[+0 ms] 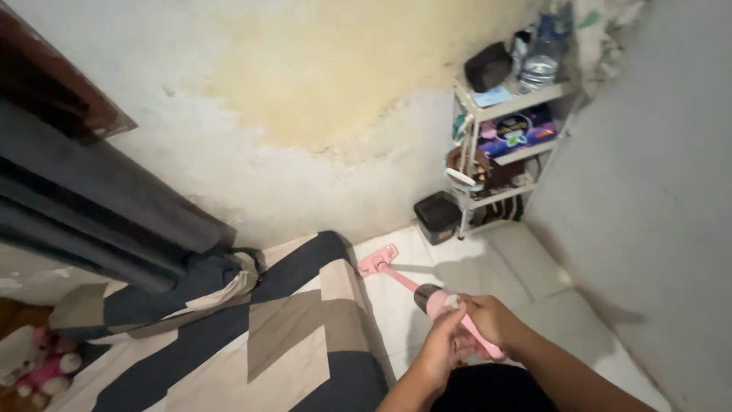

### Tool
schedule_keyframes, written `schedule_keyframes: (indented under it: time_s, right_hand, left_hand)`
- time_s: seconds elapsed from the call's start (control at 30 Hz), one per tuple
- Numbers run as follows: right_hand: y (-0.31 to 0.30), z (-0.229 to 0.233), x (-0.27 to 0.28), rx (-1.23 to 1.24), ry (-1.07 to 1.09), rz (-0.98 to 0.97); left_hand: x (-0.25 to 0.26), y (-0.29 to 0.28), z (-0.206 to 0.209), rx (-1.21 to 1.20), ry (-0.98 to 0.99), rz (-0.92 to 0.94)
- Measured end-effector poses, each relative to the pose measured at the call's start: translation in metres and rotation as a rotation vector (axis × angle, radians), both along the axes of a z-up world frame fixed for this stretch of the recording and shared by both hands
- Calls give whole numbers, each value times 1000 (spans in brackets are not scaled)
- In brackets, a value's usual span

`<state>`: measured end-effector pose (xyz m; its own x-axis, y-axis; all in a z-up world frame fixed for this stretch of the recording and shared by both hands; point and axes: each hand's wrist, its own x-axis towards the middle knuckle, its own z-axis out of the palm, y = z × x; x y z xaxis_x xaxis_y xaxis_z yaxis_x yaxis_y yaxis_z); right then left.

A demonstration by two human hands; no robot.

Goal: The person vacuums the tiled floor around the room using a handheld vacuum cleaner.

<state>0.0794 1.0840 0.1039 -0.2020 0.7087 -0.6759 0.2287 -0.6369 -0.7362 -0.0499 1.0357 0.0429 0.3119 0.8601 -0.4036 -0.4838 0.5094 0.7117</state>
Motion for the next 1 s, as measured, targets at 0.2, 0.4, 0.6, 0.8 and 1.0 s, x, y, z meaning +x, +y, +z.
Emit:
schedule_keyframes:
  time_s: [0.2, 0.4, 0.6, 0.8, 1.0]
  right_hand:
    - [-118, -7, 59, 122, -276, 22]
    - [-252, 6, 113, 30, -288, -201]
    - [-346, -10, 170, -121, -280, -362]
    - [-413, -70, 223, -35, -144, -469]
    - [-413, 42, 175, -43, -207, -592]
  left_hand:
    - [30, -92, -3, 6, -129, -194]
    - [61, -193, 45, 173, -314, -523]
    - [105, -253, 5, 63, -339, -826]
    - [123, -275, 9, -55, -347, -963]
    - [136, -296, 50, -167, -392, -816]
